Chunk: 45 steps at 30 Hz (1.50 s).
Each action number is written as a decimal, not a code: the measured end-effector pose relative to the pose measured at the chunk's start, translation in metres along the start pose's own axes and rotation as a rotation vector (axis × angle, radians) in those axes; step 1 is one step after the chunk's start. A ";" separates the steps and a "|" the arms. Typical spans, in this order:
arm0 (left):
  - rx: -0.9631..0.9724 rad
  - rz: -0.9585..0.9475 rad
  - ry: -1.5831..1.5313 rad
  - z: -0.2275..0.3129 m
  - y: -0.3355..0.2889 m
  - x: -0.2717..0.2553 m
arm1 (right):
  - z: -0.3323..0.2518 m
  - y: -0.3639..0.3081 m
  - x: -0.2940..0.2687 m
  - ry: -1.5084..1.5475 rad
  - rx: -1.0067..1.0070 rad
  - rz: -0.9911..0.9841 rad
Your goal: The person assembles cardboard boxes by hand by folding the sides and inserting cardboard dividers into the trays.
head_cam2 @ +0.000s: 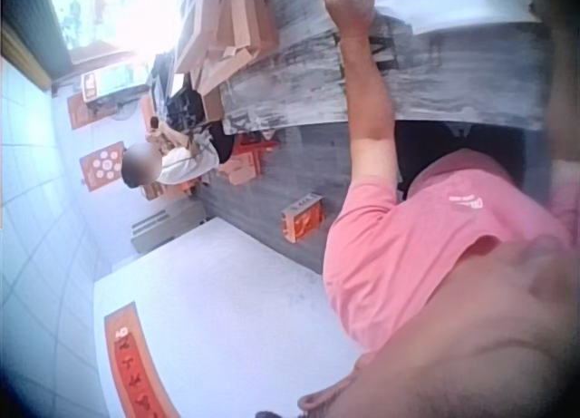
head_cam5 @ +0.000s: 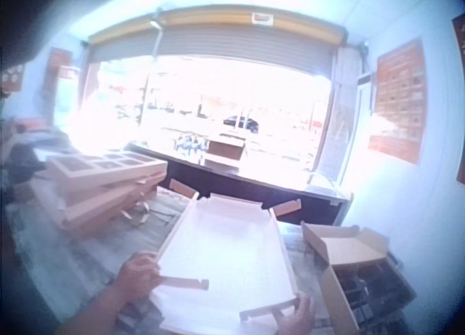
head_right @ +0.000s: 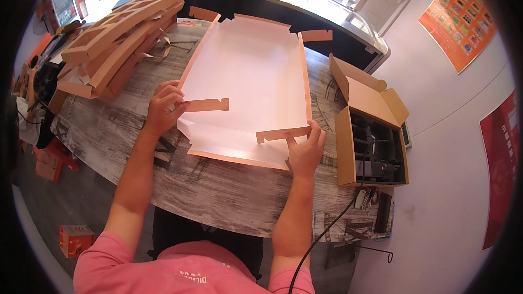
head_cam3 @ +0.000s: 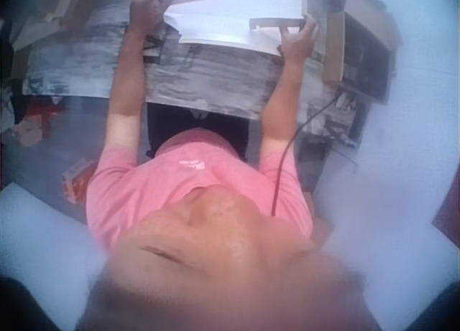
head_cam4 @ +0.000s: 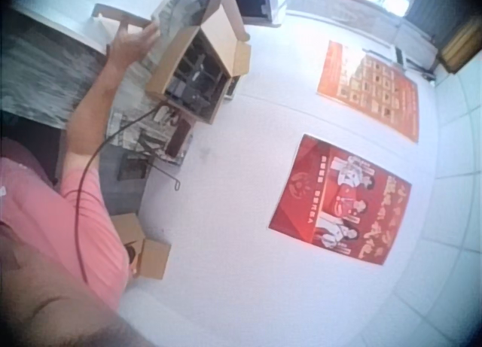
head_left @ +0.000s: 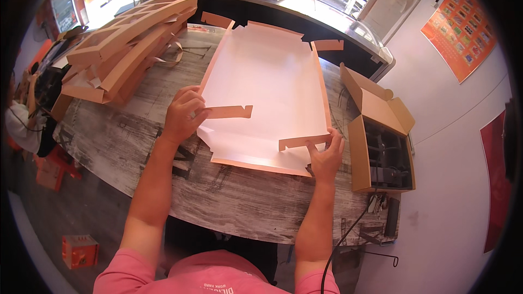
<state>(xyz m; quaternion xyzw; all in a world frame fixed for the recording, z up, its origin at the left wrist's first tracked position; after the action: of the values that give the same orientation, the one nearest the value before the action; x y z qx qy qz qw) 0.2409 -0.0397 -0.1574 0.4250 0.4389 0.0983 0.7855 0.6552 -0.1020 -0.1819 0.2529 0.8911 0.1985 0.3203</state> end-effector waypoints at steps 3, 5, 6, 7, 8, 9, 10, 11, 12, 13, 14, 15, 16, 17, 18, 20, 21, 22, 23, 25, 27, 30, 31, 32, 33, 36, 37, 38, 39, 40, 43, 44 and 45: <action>0.041 -0.035 -0.010 0.009 0.004 -0.002 | -0.010 0.000 -0.002 0.033 -0.040 -0.048; 0.057 -0.054 -0.014 0.014 0.003 0.001 | -0.017 -0.001 -0.001 0.039 -0.080 -0.070; 0.068 -0.060 -0.018 0.015 0.003 0.003 | -0.022 -0.001 -0.001 0.040 -0.103 -0.073; 0.078 -0.066 -0.022 0.017 0.004 0.005 | -0.024 -0.002 0.000 0.040 -0.125 -0.076; 0.061 -0.068 -0.036 0.019 0.003 0.007 | -0.024 -0.003 0.001 0.043 -0.135 -0.079; 0.046 -0.067 -0.047 0.022 0.004 0.007 | -0.024 -0.003 0.002 0.049 -0.147 -0.081; 0.031 -0.067 -0.058 0.023 0.005 0.006 | -0.025 -0.004 0.003 0.054 -0.160 -0.083; 0.033 -0.083 -0.055 0.025 0.005 0.006 | -0.026 -0.004 0.004 0.050 -0.167 -0.083; 0.035 -0.098 -0.053 0.026 0.004 0.005 | -0.027 -0.005 0.003 0.045 -0.175 -0.083; 0.037 -0.113 -0.051 0.027 0.005 0.005 | -0.028 -0.005 0.003 0.040 -0.182 -0.084; 0.043 -0.131 -0.056 0.027 0.005 0.003 | -0.027 -0.006 0.004 0.038 -0.189 -0.096; 0.049 -0.148 -0.061 0.027 0.005 0.000 | -0.025 -0.005 0.004 0.037 -0.197 -0.108; 0.055 -0.165 -0.067 0.026 0.005 -0.002 | -0.023 -0.004 0.004 0.036 -0.205 -0.119; 0.044 -0.159 -0.094 0.023 0.005 -0.002 | -0.021 -0.004 0.004 0.058 -0.192 -0.118; 0.032 -0.151 -0.120 0.019 0.003 -0.001 | -0.019 -0.004 0.004 0.082 -0.182 -0.118; -0.029 -0.128 -0.167 0.011 -0.001 0.003 | -0.013 -0.004 0.005 0.144 -0.118 -0.107; -0.076 -0.112 -0.190 0.008 -0.002 0.006 | -0.009 -0.005 0.004 0.181 -0.065 -0.094; -0.123 -0.096 -0.212 0.004 -0.003 0.008 | -0.004 -0.005 0.004 0.218 -0.011 -0.082; -0.184 -0.091 -0.246 0.000 -0.005 0.009 | 0.007 -0.005 0.006 0.287 0.051 -0.060; -0.301 -0.082 -0.313 -0.004 -0.007 0.010 | 0.024 -0.005 0.006 0.424 0.177 -0.011; -0.365 -0.078 -0.451 -0.014 -0.010 0.014 | 0.031 -0.003 0.005 0.535 0.248 -0.008; -0.465 -0.048 -0.677 -0.024 -0.014 0.022 | 0.033 0.000 0.001 0.632 0.251 -0.031; -0.497 -0.037 -0.758 -0.025 -0.014 0.023 | 0.033 0.001 0.000 0.651 0.236 -0.041; -0.527 -0.075 -0.771 -0.026 -0.015 0.024 | 0.034 0.001 -0.002 0.700 0.241 -0.038; -0.560 -0.114 -0.781 -0.024 -0.015 0.019 | 0.027 0.003 -0.007 0.750 0.249 -0.038; -0.583 -0.200 -0.846 -0.030 -0.014 0.013 | 0.016 0.005 -0.021 0.907 0.399 -0.087; -0.580 -0.222 -0.870 -0.033 -0.015 0.011 | 0.015 0.004 -0.024 0.960 0.473 -0.116; -0.584 -0.229 -0.891 -0.036 -0.016 0.010 | 0.014 0.004 -0.028 0.982 0.529 -0.110; -0.586 -0.238 -0.913 -0.037 -0.016 0.010 | 0.013 0.004 -0.032 1.002 0.584 -0.101; -0.589 -0.246 -0.936 -0.038 -0.016 0.010 | 0.013 0.003 -0.034 1.022 0.640 -0.093; -0.600 -0.291 -0.847 -0.032 -0.017 0.013 | 0.006 -0.001 -0.027 0.991 0.626 -0.166; -0.596 -0.330 -0.785 -0.029 -0.017 0.013 | 0.012 0.000 -0.025 0.947 0.572 -0.196; -0.591 -0.368 -0.724 -0.021 -0.014 0.011 | 0.017 0.001 -0.020 0.902 0.518 -0.226</action>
<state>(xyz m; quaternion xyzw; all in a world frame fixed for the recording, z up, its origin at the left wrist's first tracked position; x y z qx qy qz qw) 0.2281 -0.0304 -0.1802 0.1067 0.1590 -0.0754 0.9786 0.6799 -0.1094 -0.1838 0.1157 0.9818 0.0252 -0.1483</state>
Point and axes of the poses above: each hand's wrist, its own y-axis towards the middle knuckle, its own x-axis out of the palm, z = x × y, the point moved 5 cm from there along y, towards the middle knuckle, and after that the axes turned 10 degrees about y, right-handed, at the moved point
